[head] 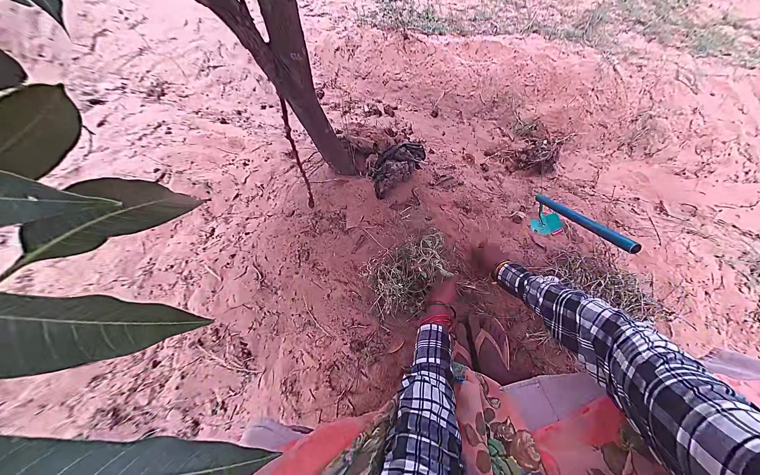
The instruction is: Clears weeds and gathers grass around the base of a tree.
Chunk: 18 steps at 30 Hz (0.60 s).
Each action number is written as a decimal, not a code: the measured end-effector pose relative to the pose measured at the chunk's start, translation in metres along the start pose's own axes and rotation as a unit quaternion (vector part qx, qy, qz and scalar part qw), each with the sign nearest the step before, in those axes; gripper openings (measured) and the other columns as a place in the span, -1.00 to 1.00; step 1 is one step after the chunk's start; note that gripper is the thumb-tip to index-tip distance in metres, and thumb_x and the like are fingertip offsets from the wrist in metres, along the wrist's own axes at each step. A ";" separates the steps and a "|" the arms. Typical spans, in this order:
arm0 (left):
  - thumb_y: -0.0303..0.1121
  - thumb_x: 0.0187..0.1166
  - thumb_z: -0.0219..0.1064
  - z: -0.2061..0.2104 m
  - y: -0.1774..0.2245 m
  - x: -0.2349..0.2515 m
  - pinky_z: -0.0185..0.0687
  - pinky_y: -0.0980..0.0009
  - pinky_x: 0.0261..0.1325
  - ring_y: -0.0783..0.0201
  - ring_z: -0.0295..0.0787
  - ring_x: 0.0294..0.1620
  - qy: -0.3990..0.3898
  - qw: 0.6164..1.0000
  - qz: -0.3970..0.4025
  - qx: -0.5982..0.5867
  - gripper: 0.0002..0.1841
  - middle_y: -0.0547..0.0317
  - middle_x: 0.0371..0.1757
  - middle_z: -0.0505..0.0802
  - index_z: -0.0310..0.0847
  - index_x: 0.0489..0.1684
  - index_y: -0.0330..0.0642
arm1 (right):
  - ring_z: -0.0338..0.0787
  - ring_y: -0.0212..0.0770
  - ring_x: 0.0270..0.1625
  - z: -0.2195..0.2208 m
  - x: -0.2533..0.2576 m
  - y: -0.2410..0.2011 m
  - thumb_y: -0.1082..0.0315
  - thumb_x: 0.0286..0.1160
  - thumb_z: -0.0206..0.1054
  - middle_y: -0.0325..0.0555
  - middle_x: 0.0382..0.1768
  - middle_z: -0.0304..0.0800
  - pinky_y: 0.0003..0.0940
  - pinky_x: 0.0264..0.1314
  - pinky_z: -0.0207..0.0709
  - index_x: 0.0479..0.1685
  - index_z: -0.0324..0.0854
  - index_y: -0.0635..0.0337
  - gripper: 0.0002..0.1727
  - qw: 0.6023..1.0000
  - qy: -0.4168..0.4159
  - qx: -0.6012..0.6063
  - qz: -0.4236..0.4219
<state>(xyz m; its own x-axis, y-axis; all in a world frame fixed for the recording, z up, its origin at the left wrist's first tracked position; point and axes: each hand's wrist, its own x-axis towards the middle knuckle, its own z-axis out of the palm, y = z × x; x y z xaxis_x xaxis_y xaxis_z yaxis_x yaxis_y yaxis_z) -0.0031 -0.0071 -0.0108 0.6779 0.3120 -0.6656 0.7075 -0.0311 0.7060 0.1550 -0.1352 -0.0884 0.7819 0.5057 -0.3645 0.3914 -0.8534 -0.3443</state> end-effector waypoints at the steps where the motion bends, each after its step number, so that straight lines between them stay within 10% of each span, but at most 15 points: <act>1: -0.09 0.89 0.06 0.001 -0.003 0.002 0.22 -0.19 0.73 -0.27 0.27 0.77 -0.002 1.000 0.001 0.003 -0.37 -0.44 0.72 0.40 0.20 0.77 -0.40 | 0.60 0.40 0.52 -0.002 -0.006 -0.010 0.33 0.60 0.38 0.36 0.51 0.58 0.38 0.53 0.44 0.35 0.72 0.23 -0.62 0.999 -0.043 0.016 -0.014; 8: -0.13 0.90 0.04 0.001 0.010 -0.005 0.41 -0.06 0.58 -0.15 0.56 0.52 0.034 0.990 0.047 -0.131 -0.48 -0.40 0.44 0.67 0.53 0.43 -0.51 | 0.65 0.20 0.51 -0.042 -0.092 -0.086 0.38 0.54 0.44 0.34 0.51 0.57 0.12 0.60 0.47 0.72 0.28 0.30 -0.28 0.972 -0.063 0.184 -0.130; 13: -0.24 0.86 0.16 0.006 0.020 -0.021 0.73 -0.05 0.30 -0.19 0.73 0.35 -0.011 0.970 0.042 -0.239 -0.50 -0.42 0.46 0.63 0.32 0.64 -0.39 | 0.75 0.36 0.35 -0.073 -0.111 -0.072 0.61 0.54 0.29 0.38 0.35 0.69 0.31 0.42 0.54 0.65 0.31 0.29 -0.38 0.993 -0.032 0.020 -0.111; 18: -0.33 0.86 0.14 0.007 0.013 -0.012 0.64 0.14 0.41 0.00 0.75 0.32 -0.051 0.978 0.068 -0.189 -0.58 -0.32 0.38 0.72 0.43 0.53 -0.46 | 0.62 0.43 0.51 -0.081 -0.122 -0.016 0.59 0.71 0.07 0.43 0.49 0.57 0.31 0.51 0.47 0.56 0.43 0.35 -0.55 0.981 -0.069 -0.140 -0.117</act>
<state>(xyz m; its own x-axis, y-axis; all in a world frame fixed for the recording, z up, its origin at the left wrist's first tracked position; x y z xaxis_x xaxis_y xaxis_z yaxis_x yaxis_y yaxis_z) -0.0002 -0.0183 0.0046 0.7912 0.2322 -0.5658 0.4976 0.2936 0.8162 0.0921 -0.1937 0.0317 0.5889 0.6881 -0.4238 0.6860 -0.7029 -0.1881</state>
